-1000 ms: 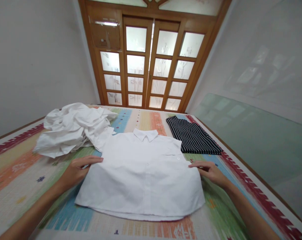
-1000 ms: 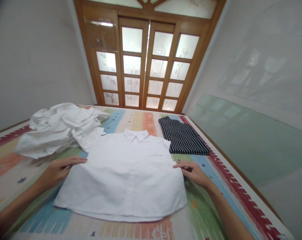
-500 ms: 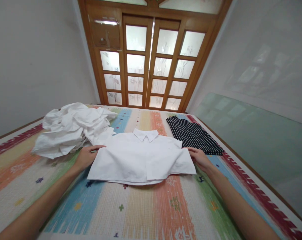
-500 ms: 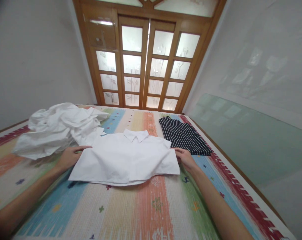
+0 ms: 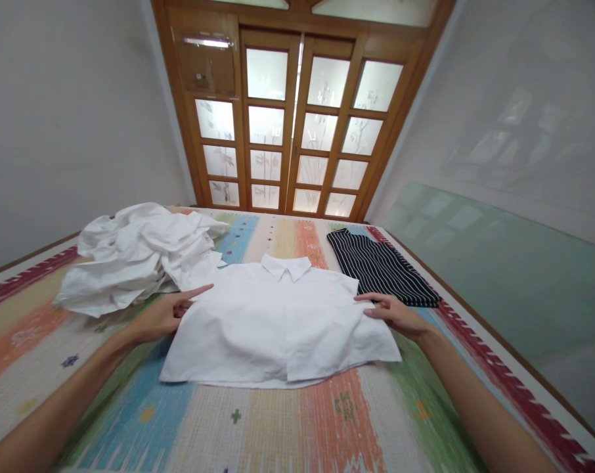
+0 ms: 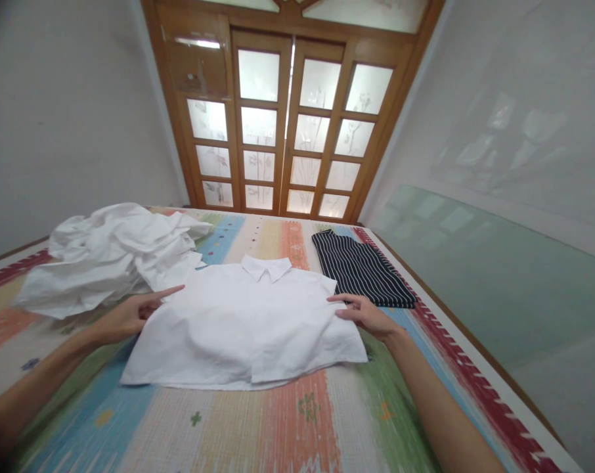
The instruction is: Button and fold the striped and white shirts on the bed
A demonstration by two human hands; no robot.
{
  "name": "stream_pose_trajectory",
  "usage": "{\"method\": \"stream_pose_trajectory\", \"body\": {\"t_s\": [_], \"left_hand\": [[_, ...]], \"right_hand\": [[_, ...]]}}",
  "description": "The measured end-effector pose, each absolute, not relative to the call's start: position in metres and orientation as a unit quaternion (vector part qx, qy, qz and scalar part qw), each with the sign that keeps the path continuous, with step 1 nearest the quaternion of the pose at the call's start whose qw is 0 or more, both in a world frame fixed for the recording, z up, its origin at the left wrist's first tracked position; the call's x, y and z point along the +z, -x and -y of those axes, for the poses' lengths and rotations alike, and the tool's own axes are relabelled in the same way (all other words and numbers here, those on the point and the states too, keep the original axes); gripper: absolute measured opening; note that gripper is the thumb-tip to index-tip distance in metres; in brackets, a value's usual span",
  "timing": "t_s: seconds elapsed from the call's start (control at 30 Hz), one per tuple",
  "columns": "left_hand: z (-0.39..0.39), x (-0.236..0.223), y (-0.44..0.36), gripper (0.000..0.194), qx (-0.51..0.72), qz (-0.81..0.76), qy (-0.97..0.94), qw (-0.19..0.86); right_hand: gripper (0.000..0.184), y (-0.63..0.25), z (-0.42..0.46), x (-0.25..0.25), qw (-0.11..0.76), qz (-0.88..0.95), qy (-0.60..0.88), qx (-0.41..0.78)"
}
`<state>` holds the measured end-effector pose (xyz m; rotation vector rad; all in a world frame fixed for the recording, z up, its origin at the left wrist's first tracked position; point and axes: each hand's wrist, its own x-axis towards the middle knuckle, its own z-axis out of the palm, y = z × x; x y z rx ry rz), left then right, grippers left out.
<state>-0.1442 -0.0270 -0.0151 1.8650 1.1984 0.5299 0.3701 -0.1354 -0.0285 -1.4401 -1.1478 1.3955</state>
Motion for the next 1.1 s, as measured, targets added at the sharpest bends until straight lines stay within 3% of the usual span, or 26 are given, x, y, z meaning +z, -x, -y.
{"method": "stream_pose_trajectory", "body": {"t_s": [0.1,0.2,0.33,0.47,0.57,0.63,0.73,0.83,0.93,1.03,1.1], "left_hand": [[0.03,-0.007,0.146,0.052,0.125,-0.468,-0.729,0.483],[0.025,-0.004,0.144,0.031,0.127,-0.474,-0.733,0.47],[0.007,-0.012,0.133,0.026,0.217,-0.515,-0.725,0.402],[-0.011,-0.025,0.12,0.028,0.151,-0.601,-0.719,0.314],[-0.017,-0.03,0.116,0.025,0.11,-0.621,-0.753,0.189],[-0.018,-0.033,0.117,0.025,0.149,-0.597,-0.781,0.108],[-0.021,-0.036,0.12,0.045,0.231,-0.487,-0.841,0.048],[-0.028,-0.037,0.12,0.032,0.238,-0.367,-0.897,0.059],[-0.035,-0.035,0.11,0.02,0.214,-0.356,-0.898,0.148],[-0.039,-0.032,0.098,0.036,0.228,-0.426,-0.854,0.195],[-0.042,-0.029,0.091,0.047,0.26,-0.483,-0.817,0.177]], "right_hand": [[0.031,-0.37,0.132,-0.025,0.422,0.409,0.575,0.569],[0.019,-0.369,0.124,-0.022,0.478,0.362,0.55,0.581],[0.031,-0.361,0.105,-0.025,0.578,0.292,0.456,0.61],[0.03,-0.349,0.088,-0.035,0.625,0.215,0.441,0.607],[0.03,-0.344,0.087,-0.044,0.598,0.225,0.512,0.574],[0.036,-0.344,0.091,-0.048,0.566,0.283,0.577,0.516],[0.057,-0.346,0.095,-0.052,0.492,0.415,0.66,0.387],[0.067,-0.349,0.09,-0.052,0.408,0.518,0.71,0.247],[0.064,-0.347,0.074,-0.05,0.357,0.575,0.721,0.151],[0.057,-0.342,0.055,-0.046,0.333,0.601,0.723,0.076],[0.042,-0.339,0.044,-0.043,0.318,0.6,0.731,0.057]]}}
